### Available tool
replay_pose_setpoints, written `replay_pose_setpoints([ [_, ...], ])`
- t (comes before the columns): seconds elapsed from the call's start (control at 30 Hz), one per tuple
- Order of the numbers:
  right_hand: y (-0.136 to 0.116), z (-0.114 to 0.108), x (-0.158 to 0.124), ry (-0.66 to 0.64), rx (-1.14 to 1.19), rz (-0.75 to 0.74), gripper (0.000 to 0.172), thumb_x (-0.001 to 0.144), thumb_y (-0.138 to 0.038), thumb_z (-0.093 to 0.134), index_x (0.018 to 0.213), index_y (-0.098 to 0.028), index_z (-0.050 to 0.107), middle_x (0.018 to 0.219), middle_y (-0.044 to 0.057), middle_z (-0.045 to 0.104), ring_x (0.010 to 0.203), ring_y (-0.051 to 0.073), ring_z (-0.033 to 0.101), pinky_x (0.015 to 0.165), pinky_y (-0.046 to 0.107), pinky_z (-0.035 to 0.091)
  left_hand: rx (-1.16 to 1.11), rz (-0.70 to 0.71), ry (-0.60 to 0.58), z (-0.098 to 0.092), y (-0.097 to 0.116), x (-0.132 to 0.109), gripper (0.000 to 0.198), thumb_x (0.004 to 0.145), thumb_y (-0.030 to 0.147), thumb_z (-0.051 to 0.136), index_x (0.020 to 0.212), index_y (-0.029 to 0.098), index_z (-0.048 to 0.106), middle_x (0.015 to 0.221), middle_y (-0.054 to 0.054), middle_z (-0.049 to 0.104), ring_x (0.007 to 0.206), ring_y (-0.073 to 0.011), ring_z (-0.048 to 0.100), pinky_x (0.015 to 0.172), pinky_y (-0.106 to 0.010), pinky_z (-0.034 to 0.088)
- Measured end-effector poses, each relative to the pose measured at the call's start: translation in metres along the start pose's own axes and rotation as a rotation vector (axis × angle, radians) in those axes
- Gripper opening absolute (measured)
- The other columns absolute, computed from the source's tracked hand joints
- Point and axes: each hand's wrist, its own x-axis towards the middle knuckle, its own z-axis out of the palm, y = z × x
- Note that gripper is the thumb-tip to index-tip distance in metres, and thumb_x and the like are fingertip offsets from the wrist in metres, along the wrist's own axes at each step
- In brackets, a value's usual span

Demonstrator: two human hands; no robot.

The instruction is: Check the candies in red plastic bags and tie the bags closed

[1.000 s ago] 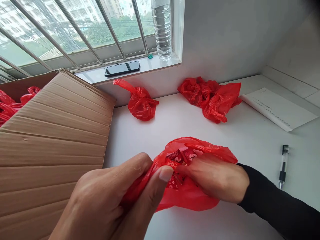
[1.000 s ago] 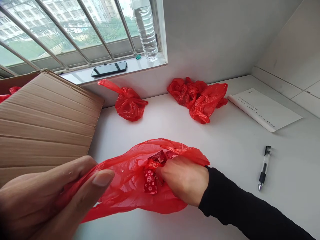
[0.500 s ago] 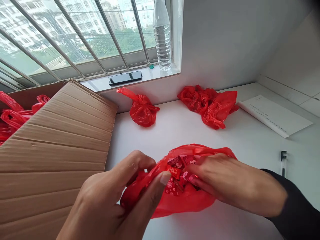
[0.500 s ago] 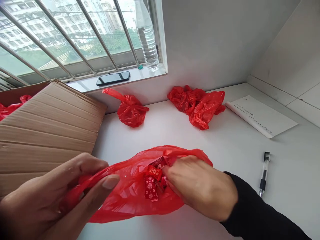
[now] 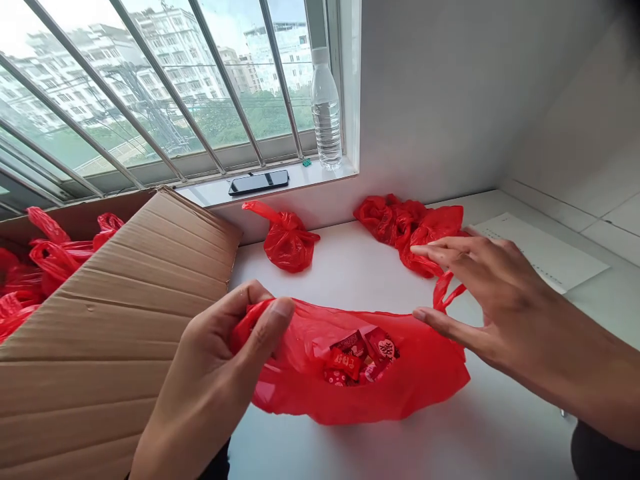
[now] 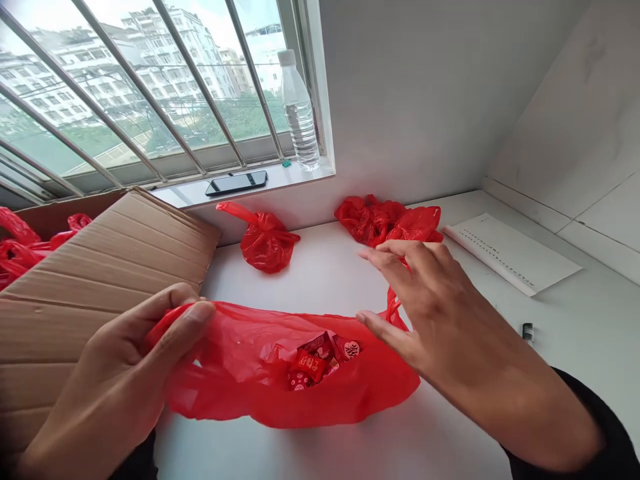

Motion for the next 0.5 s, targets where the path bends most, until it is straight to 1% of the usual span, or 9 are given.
replay_pose_setpoints([
  [0.07,0.011,0.003,-0.001,-0.036,-0.048,0.022,0.060,0.097,-0.060,0.050,0.148,-0.030,0.042,0.137,0.011,0.057,0.126,0.039,0.051,0.105,0.058,0.044,-0.112,0.004,-0.052,-0.005,-0.004,0.006,0.027,0.091,0.049,0.068,0.086,0.024,0.059,0.070,0.003,0.059,0.058,-0.0104,0.052,0.050,-0.018,0.047],
  [0.13,0.022,0.004,-0.002,-0.050,-0.068,0.024,0.063,0.095,-0.064,0.052,0.146,-0.029,0.045,0.134,0.011,0.059,0.122,0.039,0.054,0.105,0.061,0.043,-0.159,0.037,-0.064,-0.007,-0.005,0.009,0.018,0.093,0.043,0.068,0.096,0.026,0.063,0.078,0.002,0.064,0.065,-0.0114,0.058,0.057,-0.018,0.053],
  [0.17,0.026,0.004,-0.003,-0.046,-0.075,0.023,0.063,0.094,-0.065,0.052,0.145,-0.029,0.047,0.133,0.010,0.061,0.121,0.039,0.056,0.103,0.060,0.044,-0.163,0.056,-0.062,-0.008,-0.005,0.010,0.016,0.092,0.040,0.069,0.102,0.028,0.065,0.082,0.002,0.066,0.069,-0.0120,0.060,0.061,-0.018,0.055],
  [0.2,0.029,0.003,-0.004,-0.050,-0.072,0.027,0.062,0.094,-0.066,0.052,0.143,-0.028,0.050,0.131,0.010,0.063,0.119,0.038,0.058,0.101,0.058,0.046,-0.163,0.076,-0.060,-0.009,-0.005,0.009,0.021,0.092,0.037,0.071,0.111,0.030,0.065,0.086,0.002,0.067,0.071,-0.0127,0.063,0.064,-0.019,0.057],
  [0.27,0.032,-0.001,-0.004,-0.097,-0.035,0.078,0.052,0.096,-0.064,0.050,0.133,-0.029,0.059,0.123,0.008,0.068,0.107,0.034,0.066,0.088,0.051,0.053,-0.155,0.106,-0.056,-0.010,-0.004,0.008,0.039,0.090,0.034,0.073,0.127,0.034,0.060,0.090,0.002,0.069,0.073,-0.0139,0.066,0.065,-0.020,0.059],
  [0.33,0.030,-0.006,-0.003,-0.142,0.036,0.152,0.042,0.098,-0.061,0.047,0.116,-0.029,0.066,0.110,0.006,0.073,0.082,0.028,0.071,0.067,0.041,0.055,-0.123,0.129,-0.040,-0.010,-0.003,0.005,0.051,0.090,0.034,0.074,0.137,0.037,0.054,0.089,0.002,0.070,0.072,-0.0142,0.067,0.066,-0.020,0.060],
  [0.4,0.025,-0.012,-0.001,-0.130,0.114,0.196,0.037,0.099,-0.059,0.046,0.103,-0.030,0.069,0.096,0.003,0.075,0.061,0.021,0.066,0.053,0.035,0.050,-0.078,0.165,-0.008,-0.009,-0.001,0.001,0.055,0.089,0.034,0.074,0.140,0.037,0.053,0.092,0.001,0.071,0.078,-0.0149,0.068,0.069,-0.019,0.060],
  [0.47,0.017,-0.018,0.001,-0.059,0.185,0.202,0.033,0.099,-0.058,0.049,0.101,-0.032,0.070,0.088,0.001,0.075,0.053,0.018,0.062,0.045,0.031,0.047,-0.038,0.213,0.028,-0.005,0.002,-0.004,0.052,0.089,0.034,0.074,0.138,0.037,0.056,0.099,0.001,0.071,0.088,-0.0161,0.070,0.074,-0.018,0.059],
  [0.5,0.012,-0.020,0.001,-0.023,0.216,0.208,0.030,0.098,-0.056,0.051,0.103,-0.034,0.070,0.089,-0.001,0.075,0.052,0.016,0.061,0.043,0.029,0.045,-0.015,0.239,0.048,-0.001,0.004,-0.007,0.050,0.089,0.034,0.074,0.136,0.038,0.058,0.100,0.001,0.071,0.091,-0.0163,0.071,0.076,-0.017,0.059],
])
